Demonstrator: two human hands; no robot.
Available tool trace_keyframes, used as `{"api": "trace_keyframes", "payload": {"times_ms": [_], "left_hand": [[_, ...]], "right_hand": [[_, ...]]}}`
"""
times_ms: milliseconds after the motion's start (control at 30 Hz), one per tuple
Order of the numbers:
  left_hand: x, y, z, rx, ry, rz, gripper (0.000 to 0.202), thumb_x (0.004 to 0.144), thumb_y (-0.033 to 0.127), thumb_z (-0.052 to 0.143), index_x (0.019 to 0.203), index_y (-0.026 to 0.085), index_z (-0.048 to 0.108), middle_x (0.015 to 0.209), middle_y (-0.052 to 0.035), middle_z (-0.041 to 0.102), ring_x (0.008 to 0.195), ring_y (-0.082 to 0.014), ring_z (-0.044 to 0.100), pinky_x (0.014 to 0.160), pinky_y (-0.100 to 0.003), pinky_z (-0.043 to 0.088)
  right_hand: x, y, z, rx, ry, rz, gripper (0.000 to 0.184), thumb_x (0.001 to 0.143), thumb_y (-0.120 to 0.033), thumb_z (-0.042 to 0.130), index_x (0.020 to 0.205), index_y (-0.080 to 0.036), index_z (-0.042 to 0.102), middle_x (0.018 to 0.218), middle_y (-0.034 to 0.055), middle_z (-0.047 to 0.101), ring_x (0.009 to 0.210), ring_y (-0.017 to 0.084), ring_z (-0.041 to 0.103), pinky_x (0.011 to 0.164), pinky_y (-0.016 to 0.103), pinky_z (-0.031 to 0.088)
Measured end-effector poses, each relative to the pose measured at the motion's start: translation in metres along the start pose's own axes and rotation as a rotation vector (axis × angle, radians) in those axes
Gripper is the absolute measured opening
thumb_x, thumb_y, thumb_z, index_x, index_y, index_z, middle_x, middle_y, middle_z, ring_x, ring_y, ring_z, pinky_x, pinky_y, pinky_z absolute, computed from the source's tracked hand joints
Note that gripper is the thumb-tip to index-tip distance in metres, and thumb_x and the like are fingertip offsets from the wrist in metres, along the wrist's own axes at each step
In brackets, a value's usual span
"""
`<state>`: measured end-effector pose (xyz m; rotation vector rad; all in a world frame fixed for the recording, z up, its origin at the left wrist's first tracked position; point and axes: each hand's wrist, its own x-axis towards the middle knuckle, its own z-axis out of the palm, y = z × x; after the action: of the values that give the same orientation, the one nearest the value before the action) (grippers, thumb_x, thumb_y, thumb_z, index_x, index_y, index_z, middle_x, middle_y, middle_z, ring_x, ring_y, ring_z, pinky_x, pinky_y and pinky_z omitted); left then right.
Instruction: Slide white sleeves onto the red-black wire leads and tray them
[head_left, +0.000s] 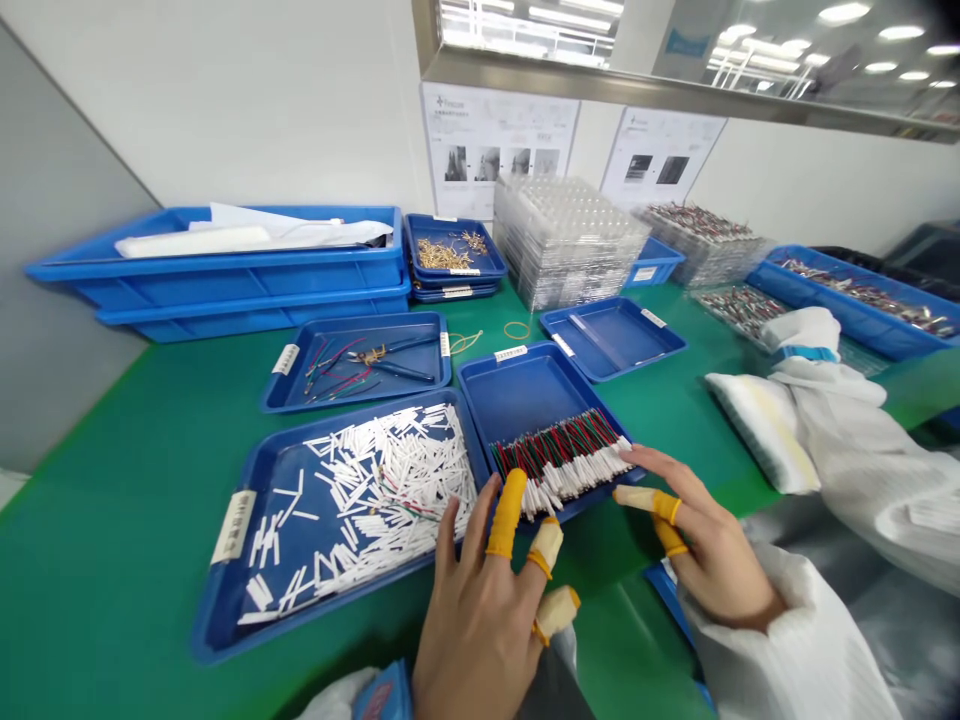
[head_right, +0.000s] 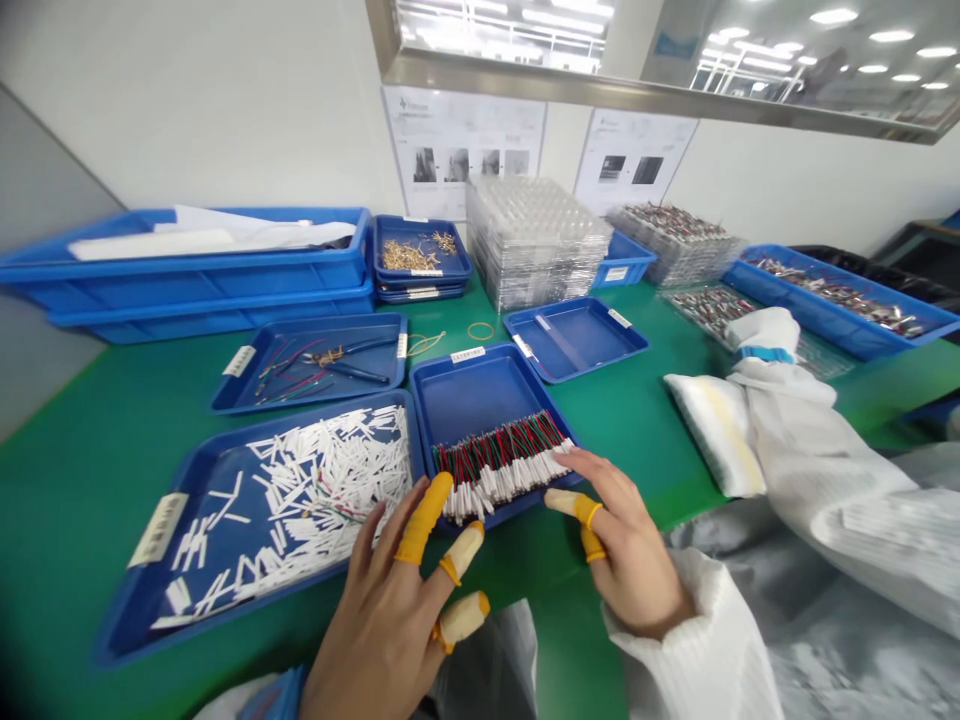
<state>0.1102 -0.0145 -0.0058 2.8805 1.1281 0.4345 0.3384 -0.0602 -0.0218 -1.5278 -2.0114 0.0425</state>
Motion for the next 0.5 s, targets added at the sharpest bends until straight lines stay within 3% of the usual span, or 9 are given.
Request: {"api": "trace_keyframes", "payload": {"times_ms": [233,400,500], "left_hand": [[0.002,0.002,0.000,0.018,-0.046,-0.008,0.032,0.076,0.024,0.051,0.108,0.025,0.057,0.121,-0.0141,0.053,0.125,-0.0336,0.024,0.094,-0.058,0.029],[-0.007,-0.008,-0.005,0.030,0.057,0.006,0.029,0.079,0.026,0.046,0.105,0.024,0.059,0.128,-0.0143,0.046,0.124,-0.0312,0.029,0.094,-0.055,0.032],[-0.004,-0.020,-0.013,0.049,0.093,-0.039,0.031,0.080,0.018,0.040,0.104,0.019,0.060,0.122,-0.0146,0.052,0.121,-0.0284,0.035,0.096,-0.052,0.032]], "right_hand": [[0.003,-0.004,0.013,-0.029,-0.039,-0.017,0.053,0.066,0.004,0.035,0.110,-0.019,0.055,0.126,0.0122,0.043,0.122,0.025,0.034,0.094,0.051,0.035],[0.004,-0.013,0.009,-0.047,0.001,-0.022,0.049,0.069,0.002,0.036,0.107,-0.019,0.057,0.124,0.0117,0.046,0.121,0.026,0.035,0.094,0.051,0.035],[0.005,-0.025,0.011,-0.048,0.005,-0.054,0.044,0.071,0.001,0.038,0.104,-0.018,0.059,0.124,0.0130,0.046,0.121,0.028,0.034,0.094,0.052,0.034]]}}
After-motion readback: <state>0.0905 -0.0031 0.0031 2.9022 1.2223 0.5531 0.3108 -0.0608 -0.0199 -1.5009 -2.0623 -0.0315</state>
